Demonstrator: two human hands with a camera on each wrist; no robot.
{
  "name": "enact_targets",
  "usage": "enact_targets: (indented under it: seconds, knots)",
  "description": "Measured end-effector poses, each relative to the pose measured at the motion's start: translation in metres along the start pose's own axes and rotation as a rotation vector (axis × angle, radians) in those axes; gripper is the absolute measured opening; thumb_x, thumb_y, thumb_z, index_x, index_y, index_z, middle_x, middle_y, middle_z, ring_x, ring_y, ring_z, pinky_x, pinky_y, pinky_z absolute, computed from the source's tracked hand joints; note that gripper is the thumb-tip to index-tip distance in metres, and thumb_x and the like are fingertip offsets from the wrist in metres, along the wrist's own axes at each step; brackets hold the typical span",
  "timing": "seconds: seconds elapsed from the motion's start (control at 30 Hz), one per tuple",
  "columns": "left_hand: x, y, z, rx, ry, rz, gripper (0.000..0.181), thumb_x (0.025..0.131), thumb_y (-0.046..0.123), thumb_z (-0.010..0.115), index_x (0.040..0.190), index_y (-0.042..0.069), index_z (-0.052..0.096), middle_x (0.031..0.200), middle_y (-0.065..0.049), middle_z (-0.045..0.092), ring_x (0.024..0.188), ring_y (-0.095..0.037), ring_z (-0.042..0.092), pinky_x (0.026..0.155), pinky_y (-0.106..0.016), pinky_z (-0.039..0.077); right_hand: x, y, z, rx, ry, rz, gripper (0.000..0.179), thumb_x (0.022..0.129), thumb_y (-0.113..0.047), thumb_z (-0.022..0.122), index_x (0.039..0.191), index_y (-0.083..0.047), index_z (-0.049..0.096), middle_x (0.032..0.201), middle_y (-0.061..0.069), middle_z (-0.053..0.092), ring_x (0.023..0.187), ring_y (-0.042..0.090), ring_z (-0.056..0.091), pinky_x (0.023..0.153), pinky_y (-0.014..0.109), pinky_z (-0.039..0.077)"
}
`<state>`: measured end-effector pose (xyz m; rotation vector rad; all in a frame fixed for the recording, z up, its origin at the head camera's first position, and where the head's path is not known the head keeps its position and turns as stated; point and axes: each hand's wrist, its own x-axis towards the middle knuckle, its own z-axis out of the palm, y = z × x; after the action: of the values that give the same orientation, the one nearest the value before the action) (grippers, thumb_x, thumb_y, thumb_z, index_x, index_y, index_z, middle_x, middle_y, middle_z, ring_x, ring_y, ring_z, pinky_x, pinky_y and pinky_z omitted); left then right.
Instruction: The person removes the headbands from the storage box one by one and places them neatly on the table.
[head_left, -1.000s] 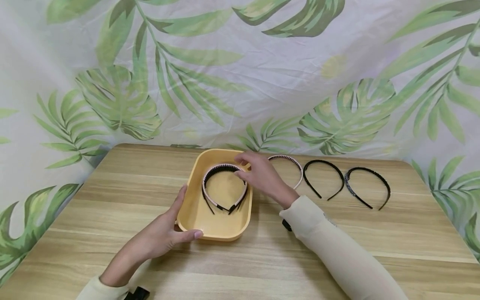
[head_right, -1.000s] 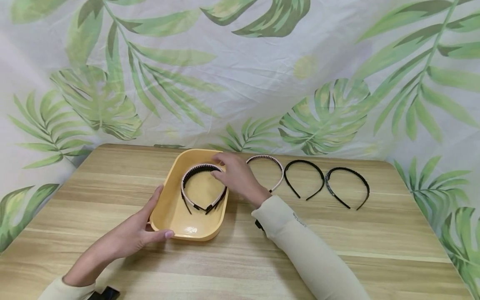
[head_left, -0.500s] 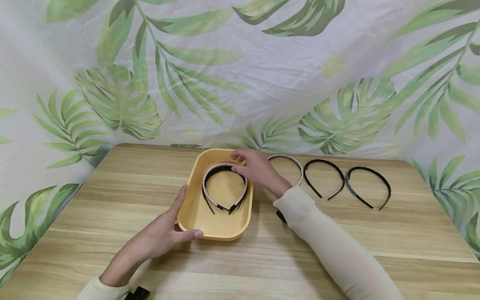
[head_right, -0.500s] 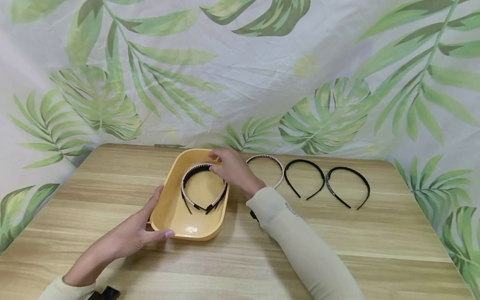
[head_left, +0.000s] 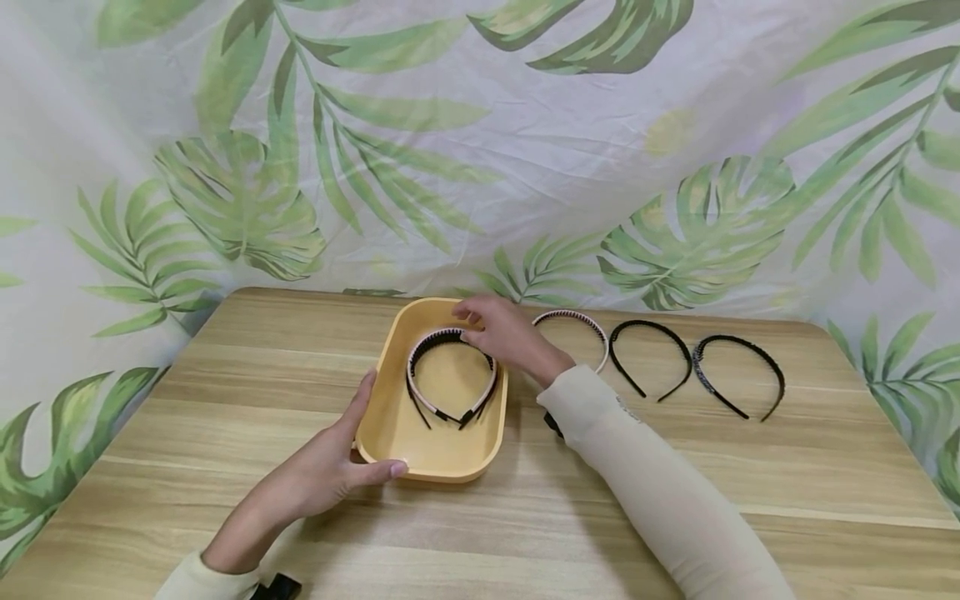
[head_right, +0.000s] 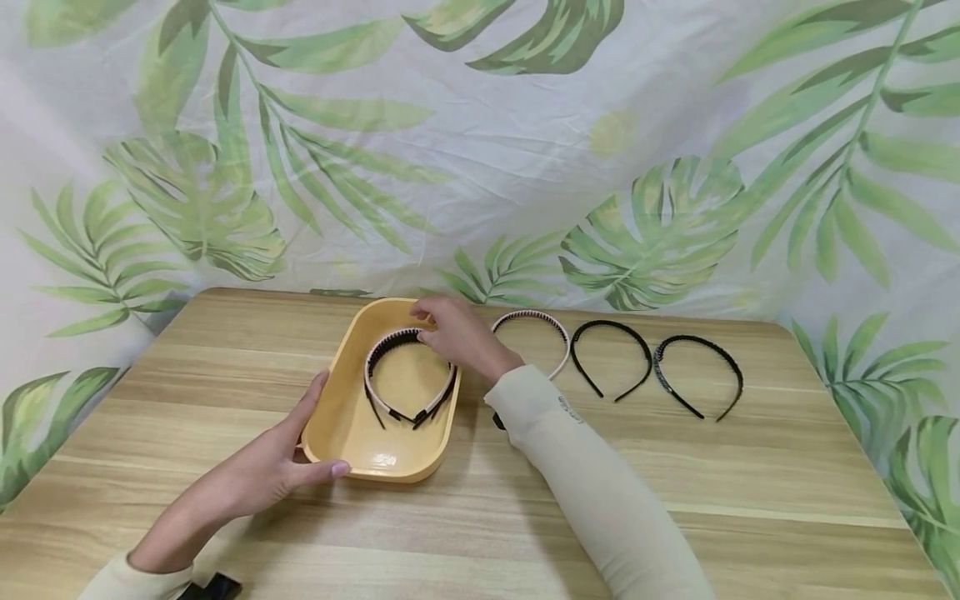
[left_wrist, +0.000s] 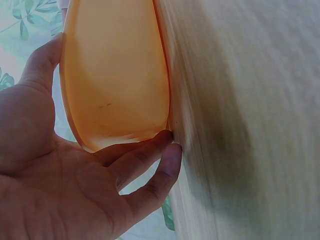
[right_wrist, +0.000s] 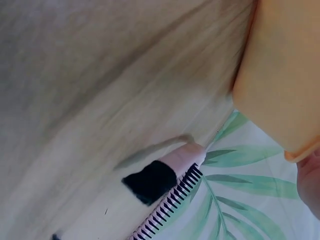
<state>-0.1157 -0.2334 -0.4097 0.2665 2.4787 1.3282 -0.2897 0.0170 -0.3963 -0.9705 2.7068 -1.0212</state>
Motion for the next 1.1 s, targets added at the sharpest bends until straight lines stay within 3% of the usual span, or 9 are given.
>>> enact_targets:
  seconds: [0.57,1.1]
  knots:
    - [0.0,0.001,0.001,0.015,0.002,0.019,0.126,0.092,0.033,0.082,0.167,0.021,-0.019,0.164,-0.036,0.031,0.118,-0.026,0.067,0.092,-0.025,0.053,0.014,-0.002,0.006,-0.053,-0.103,0.019,0.036,0.101,0.0,0.064,0.137,-0.005,0.068,0.139,0.01,0.069,0.122,0.028,0.067,0.105,0.04,0.053]
    - [0.0,0.001,0.001,0.015,-0.005,0.025,0.126,0.092,0.033,0.082,0.167,0.019,-0.019,0.167,-0.035,0.023,0.119,-0.027,0.066,0.09,-0.024,0.053,0.018,0.001,0.011,-0.106,-0.088,-0.041,0.038,0.098,0.009,0.056,0.13,-0.004,0.074,0.129,0.011,0.075,0.118,0.026,0.071,0.102,0.038,0.055]
